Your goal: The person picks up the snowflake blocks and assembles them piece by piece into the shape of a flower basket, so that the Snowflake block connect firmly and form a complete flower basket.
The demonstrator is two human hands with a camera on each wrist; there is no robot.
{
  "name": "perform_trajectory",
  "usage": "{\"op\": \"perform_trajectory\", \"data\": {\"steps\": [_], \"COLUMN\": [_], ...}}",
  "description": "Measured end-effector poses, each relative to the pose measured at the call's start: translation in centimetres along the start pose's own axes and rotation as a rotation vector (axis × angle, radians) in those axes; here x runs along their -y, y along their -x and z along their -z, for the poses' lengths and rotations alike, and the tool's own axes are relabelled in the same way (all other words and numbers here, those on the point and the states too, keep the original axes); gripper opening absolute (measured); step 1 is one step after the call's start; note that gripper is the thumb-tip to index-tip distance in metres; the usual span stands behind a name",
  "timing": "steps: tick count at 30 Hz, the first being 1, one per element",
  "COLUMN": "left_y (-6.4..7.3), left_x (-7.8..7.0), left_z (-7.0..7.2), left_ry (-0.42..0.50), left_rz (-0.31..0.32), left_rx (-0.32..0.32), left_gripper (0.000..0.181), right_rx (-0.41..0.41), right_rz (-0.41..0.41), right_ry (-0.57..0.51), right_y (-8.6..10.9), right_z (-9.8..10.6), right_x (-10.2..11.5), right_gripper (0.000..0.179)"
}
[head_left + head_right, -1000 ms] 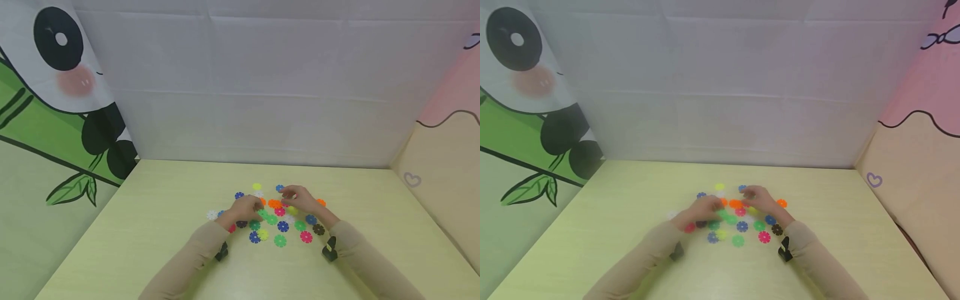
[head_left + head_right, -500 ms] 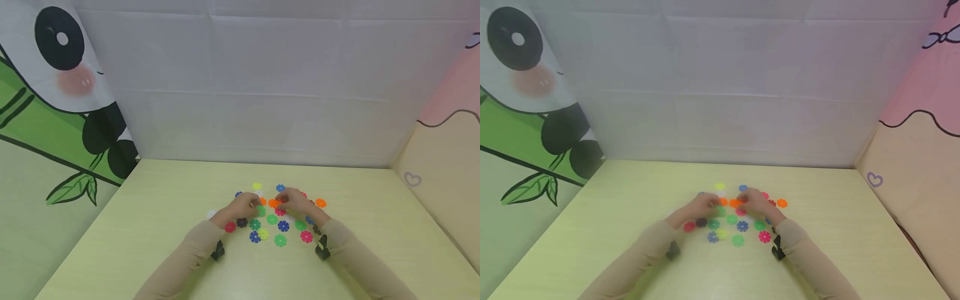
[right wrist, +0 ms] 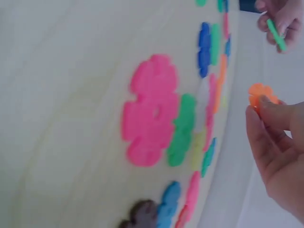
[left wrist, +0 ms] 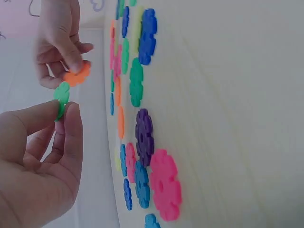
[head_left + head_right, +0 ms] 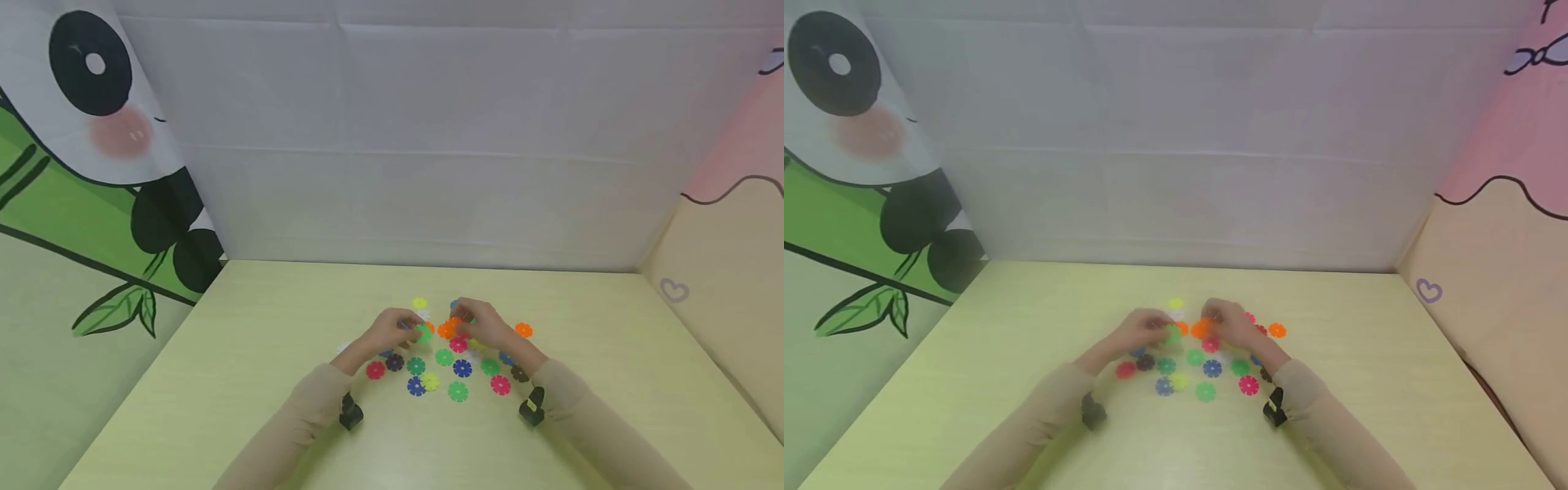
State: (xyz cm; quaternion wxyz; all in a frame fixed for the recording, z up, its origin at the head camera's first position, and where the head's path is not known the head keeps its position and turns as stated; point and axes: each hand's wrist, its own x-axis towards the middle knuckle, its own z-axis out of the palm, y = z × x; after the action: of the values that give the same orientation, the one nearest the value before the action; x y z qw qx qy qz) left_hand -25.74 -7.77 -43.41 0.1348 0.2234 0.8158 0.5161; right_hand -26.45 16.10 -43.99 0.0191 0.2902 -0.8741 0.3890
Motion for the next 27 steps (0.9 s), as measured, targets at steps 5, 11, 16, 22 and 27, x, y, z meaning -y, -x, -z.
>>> {"op": "perform_trajectory", "data": {"steps": [5,11,16,22,27], "left_y": [0.5,1.1,1.3,1.3,1.3], "left_x": [-0.2,-1.1,-1.2,-0.9,-0.9], "left_z": [0.1,-0.4,-0.8,-1.3,-1.6], "left_ry": [0.151,0.268,0.311,0.376,0.424], "left_rz": [0.035,0.018,0.027,0.067,0.109], "left_rx": [-0.035,-0.045,-0.079,-0.124,-0.148], "left_gripper": [0.022,0.026,0.025,0.024,0.025], "right_rx": [-0.136,-0.175,-0.212,-0.213,-0.251], "right_rz": [0.078,0.081,0.099,0.104,0.125], "right_ry": [-0.098,-0.165,-0.164,-0.161,-0.157], "right_y": [0.6,1.3,1.7,2.3,2.3], "right_z": [0.2,-0.6,-0.9,-0.4,-0.7], "right_x": [2.2,3.8,5.0,7.7,7.8], "right_gripper": [0.018,0.017,0.018,0.017,0.017]}}
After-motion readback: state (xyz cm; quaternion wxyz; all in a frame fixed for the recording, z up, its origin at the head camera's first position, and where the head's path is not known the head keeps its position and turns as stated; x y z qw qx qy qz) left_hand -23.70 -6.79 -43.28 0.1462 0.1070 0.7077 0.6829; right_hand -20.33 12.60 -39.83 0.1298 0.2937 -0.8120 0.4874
